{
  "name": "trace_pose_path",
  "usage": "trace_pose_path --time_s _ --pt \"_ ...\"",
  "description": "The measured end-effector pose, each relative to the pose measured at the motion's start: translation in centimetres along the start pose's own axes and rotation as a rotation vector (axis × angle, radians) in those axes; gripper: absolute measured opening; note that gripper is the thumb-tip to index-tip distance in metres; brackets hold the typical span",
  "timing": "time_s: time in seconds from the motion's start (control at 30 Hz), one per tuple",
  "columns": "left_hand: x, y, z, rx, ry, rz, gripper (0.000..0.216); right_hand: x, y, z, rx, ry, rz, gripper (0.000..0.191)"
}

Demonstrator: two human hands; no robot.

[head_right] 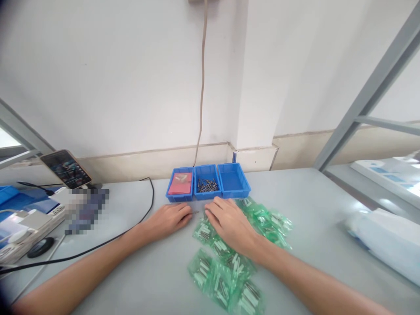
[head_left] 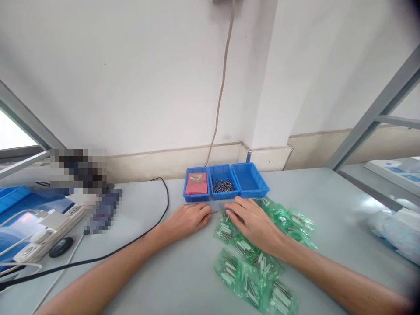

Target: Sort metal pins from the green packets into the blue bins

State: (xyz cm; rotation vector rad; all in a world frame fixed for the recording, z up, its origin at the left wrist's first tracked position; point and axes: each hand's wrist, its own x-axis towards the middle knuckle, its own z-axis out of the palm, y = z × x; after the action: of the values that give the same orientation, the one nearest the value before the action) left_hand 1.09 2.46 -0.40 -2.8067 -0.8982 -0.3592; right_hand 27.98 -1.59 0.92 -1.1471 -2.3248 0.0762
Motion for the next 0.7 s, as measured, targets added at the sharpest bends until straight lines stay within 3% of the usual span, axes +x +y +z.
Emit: trace_pose_path --time_s 0.37,0.7 --pt "-0.3 -0.3 0.4 -0.043 0.008 -0.038 0.013 -0.4 1.5 -0.1 -0.035 0.049 0.053 0.038" --pt "-0.2 0.0 -0.1 0.015 0.02 -0.068 0.014 -0.3 1.6 -0.5 0.049 0.153 0.071 0.036"
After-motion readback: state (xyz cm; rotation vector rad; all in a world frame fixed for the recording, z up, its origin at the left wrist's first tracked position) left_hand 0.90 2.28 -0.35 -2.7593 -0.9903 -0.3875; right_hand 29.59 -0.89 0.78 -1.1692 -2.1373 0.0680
